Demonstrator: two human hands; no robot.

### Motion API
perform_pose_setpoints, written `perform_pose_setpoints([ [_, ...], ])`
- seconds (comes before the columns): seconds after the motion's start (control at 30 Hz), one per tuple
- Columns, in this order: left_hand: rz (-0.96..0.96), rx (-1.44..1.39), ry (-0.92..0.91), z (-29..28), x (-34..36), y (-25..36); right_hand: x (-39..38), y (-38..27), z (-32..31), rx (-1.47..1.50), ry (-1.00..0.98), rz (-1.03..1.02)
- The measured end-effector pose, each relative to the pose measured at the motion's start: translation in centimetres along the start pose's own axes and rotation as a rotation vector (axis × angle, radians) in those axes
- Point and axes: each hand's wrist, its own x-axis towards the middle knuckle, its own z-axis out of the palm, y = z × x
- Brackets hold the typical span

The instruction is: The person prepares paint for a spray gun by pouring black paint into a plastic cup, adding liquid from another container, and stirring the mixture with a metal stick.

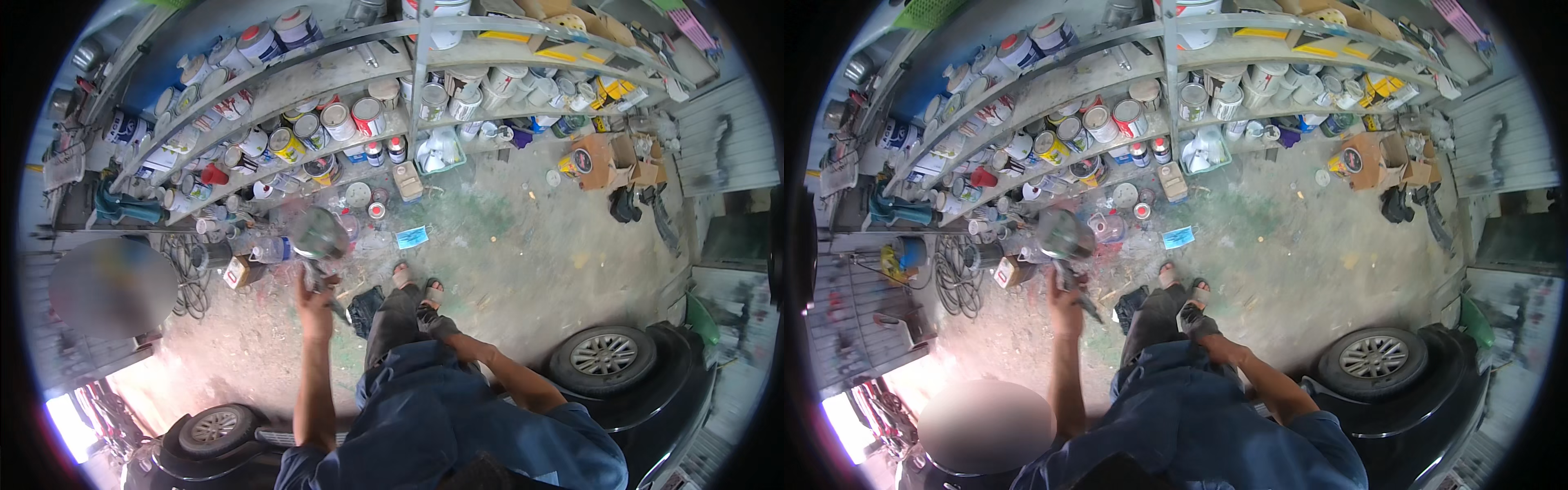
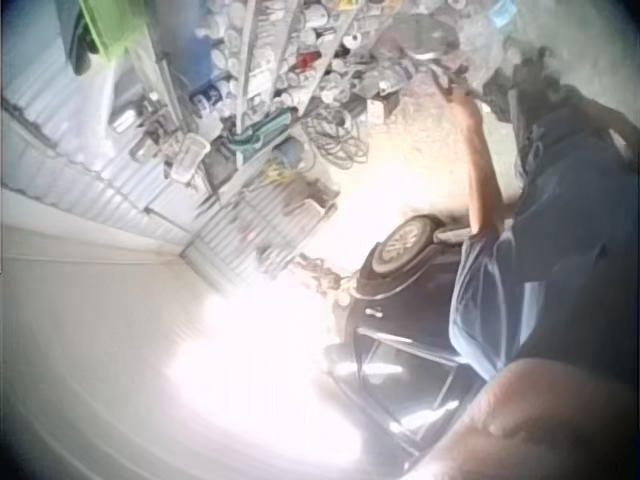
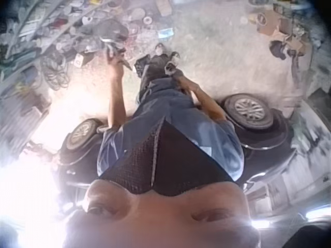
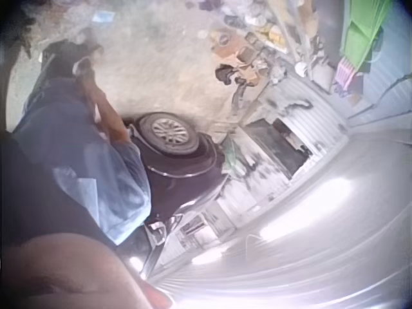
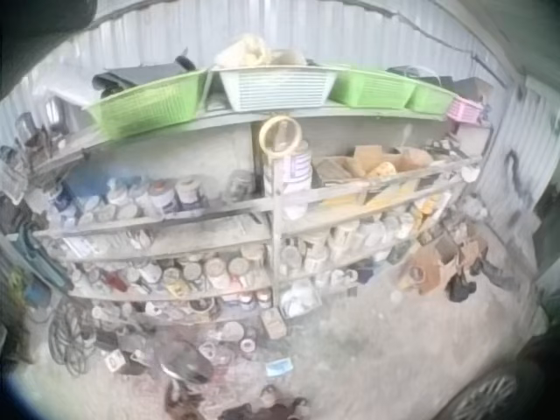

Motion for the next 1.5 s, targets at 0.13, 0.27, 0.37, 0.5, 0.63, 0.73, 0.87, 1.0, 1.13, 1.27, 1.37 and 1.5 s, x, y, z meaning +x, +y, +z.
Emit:
perform_pose_setpoints([
  [0.13,-0.166,-0.392,-0.057,5.2,-0.5,-11.7,-4.9,2.1,-6.3,0.073,0.063,0.013],
  [0.27,-0.321,-0.544,-0.031,5.5,0.2,-18.1,-1.0,-1.0,-7.4,0.120,0.048,0.040],
  [0.37,-0.358,-0.556,0.034,4.7,-0.2,-21.1,1.2,-5.7,-9.4,-0.313,-0.096,-0.003],
  [0.5,-0.361,-0.450,0.110,1.9,-0.6,-22.6,0.8,-6.0,-10.2,-0.055,-0.093,-0.072],
  [0.63,-0.208,-0.324,0.188,0.3,1.4,-25.3,-0.7,-11.3,-16.2,-0.076,-0.291,0.067],
  [0.73,-0.191,-0.254,0.204,0.0,4.6,-25.5,4.4,-10.1,-18.1,-0.043,-0.330,0.013],
  [0.87,-0.153,-0.163,0.291,-1.5,8.8,-31.2,15.6,-7.3,-20.4,0.025,0.353,-0.102],
  [1.0,-0.088,-0.131,0.346,-2.9,14.6,-39.1,30.3,-4.5,-19.6,-0.466,0.517,-0.440],
  [1.13,0.001,-0.182,0.436,-4.8,19.7,-47.6,41.8,1.3,-16.4,-0.626,0.469,-0.457],
  [1.27,0.143,-0.117,0.551,-8.2,22.0,-55.5,49.0,2.9,-11.7,-0.709,0.511,-0.649],
  [1.37,0.223,-0.129,0.653,-10.8,22.4,-58.9,52.0,3.1,-8.0,-0.781,0.516,-0.719],
  [1.5,0.132,0.131,0.844,-12.4,20.8,-60.1,53.2,3.1,-5.5,-0.834,0.442,-0.777],
])
